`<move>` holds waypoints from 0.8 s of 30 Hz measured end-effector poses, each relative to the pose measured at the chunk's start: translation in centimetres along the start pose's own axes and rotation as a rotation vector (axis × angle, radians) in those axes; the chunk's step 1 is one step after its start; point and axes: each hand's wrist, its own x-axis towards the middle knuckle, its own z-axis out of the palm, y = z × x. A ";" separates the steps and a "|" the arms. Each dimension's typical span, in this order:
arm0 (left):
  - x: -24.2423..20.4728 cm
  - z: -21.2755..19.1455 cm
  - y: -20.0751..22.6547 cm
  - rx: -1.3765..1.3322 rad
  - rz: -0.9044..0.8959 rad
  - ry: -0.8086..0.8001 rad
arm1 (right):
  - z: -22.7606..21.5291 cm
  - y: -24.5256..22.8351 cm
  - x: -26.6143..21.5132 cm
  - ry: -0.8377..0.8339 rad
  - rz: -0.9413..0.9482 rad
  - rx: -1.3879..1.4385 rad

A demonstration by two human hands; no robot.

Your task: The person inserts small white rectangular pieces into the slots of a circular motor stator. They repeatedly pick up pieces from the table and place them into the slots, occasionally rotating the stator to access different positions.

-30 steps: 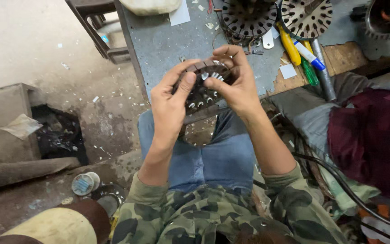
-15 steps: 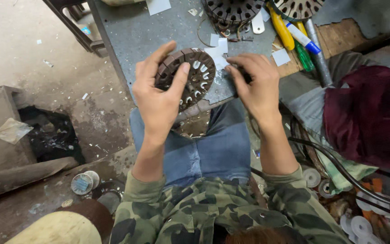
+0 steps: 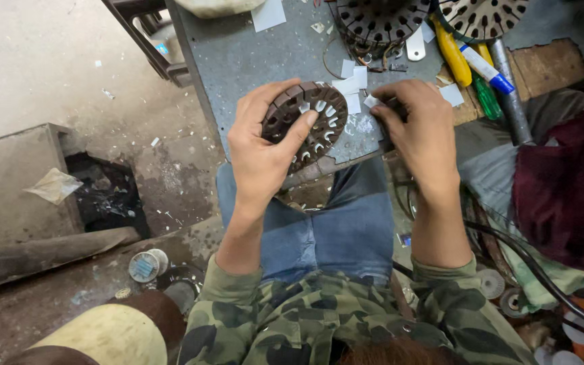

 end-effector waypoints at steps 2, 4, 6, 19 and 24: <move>-0.1 0.1 -0.2 -0.033 -0.049 0.022 | -0.3 -0.1 -0.2 -0.001 -0.057 -0.045; -0.1 0.2 -0.2 -0.029 -0.054 0.020 | -0.6 -0.1 -0.3 -0.017 -0.103 -0.080; -0.2 0.2 -0.1 -0.025 -0.064 0.015 | -0.8 -0.2 -0.5 -0.045 -0.132 -0.109; -0.1 0.2 0.3 0.032 -0.029 -0.001 | -2.5 -0.3 -4.6 -0.029 -0.386 -0.196; 0.0 0.6 0.6 0.017 -0.040 0.025 | -1.4 0.6 -6.7 0.152 -0.188 0.105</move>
